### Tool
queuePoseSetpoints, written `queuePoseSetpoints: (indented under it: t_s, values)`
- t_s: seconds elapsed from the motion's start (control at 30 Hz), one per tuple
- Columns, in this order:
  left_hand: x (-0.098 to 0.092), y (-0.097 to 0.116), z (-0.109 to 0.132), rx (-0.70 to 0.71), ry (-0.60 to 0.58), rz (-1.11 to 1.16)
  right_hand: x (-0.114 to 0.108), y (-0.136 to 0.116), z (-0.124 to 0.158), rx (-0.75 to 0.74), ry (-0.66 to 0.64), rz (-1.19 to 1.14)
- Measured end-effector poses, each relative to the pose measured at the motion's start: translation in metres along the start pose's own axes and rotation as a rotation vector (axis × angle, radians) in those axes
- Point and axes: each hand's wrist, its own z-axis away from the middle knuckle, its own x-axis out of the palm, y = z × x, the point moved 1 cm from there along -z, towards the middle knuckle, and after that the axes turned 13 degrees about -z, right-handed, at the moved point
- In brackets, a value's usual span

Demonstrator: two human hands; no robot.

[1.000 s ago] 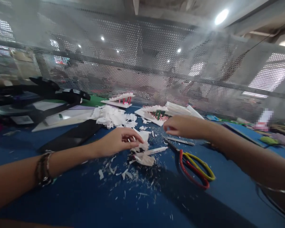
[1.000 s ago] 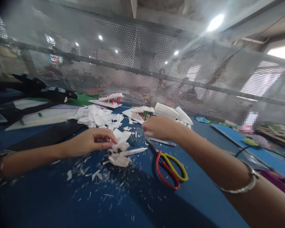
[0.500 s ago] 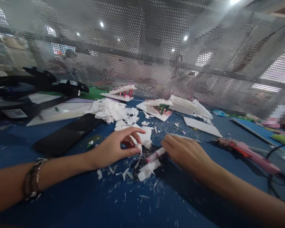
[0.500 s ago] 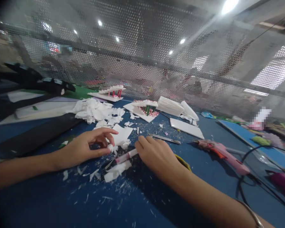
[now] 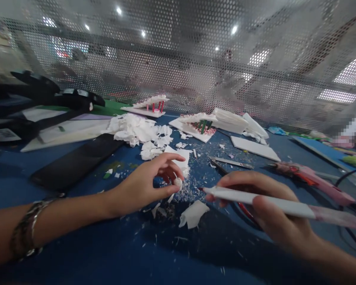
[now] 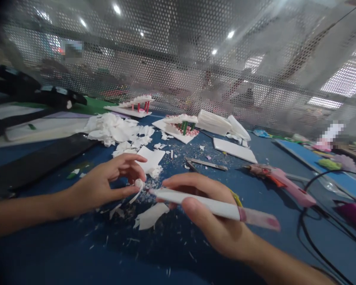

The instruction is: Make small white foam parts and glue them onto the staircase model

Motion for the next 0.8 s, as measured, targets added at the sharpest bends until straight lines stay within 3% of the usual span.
queuePoseSetpoints:
  t_s: [0.23, 0.4, 0.63, 0.8]
  values:
    - [0.002, 0.004, 0.001, 0.040, -0.033, -0.025, 0.015, 0.005, -0.004, -0.098, -0.073, -0.019]
    - [0.002, 0.005, 0.002, 0.074, -0.050, 0.027, 0.016, 0.006, 0.000, -0.011, -0.052, 0.018]
    - [0.004, 0.005, 0.003, 0.070, -0.018, 0.093, 0.016, 0.007, -0.001, 0.015, -0.132, 0.030]
    - [0.005, 0.006, 0.002, 0.068, -0.010, 0.121, 0.017, 0.010, -0.001, 0.025, -0.117, 0.056]
